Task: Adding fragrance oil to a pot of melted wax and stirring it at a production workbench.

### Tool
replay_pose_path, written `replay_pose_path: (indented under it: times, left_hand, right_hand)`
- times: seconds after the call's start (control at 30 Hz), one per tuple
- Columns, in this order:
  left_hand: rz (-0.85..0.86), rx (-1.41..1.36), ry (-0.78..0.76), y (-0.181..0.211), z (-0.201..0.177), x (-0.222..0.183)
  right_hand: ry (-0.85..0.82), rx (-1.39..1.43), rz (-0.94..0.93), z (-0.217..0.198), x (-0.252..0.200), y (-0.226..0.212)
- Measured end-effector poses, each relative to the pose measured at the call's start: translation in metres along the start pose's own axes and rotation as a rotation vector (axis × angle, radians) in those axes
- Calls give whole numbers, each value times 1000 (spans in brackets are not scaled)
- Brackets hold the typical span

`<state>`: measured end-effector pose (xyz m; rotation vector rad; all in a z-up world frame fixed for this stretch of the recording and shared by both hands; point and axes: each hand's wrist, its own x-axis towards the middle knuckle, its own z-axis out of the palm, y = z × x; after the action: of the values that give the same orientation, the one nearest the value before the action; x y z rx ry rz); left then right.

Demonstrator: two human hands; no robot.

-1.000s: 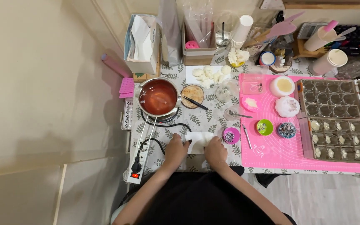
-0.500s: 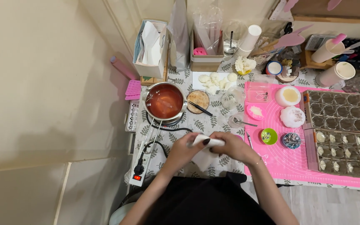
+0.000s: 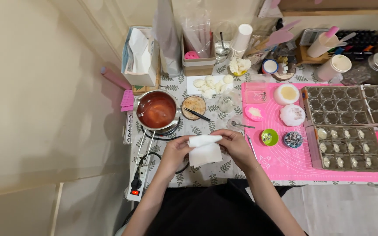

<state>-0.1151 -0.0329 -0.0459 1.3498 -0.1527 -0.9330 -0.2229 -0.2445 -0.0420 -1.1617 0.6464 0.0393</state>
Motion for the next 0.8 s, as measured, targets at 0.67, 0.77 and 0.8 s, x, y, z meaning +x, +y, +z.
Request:
replay_pose_path:
  times: [0.67, 0.77, 0.8]
  left_hand:
    - [-75, -55, 215, -12, 11, -27]
    - [-5, 74, 255, -5, 14, -29]
    - [18, 135, 279, -2, 15, -29]
  right_hand:
    - [-56, -29, -9, 40, -27, -6]
    - [-190, -134, -3, 37, -22, 3]
    - [-217, -103, -28, 34, -18, 10]
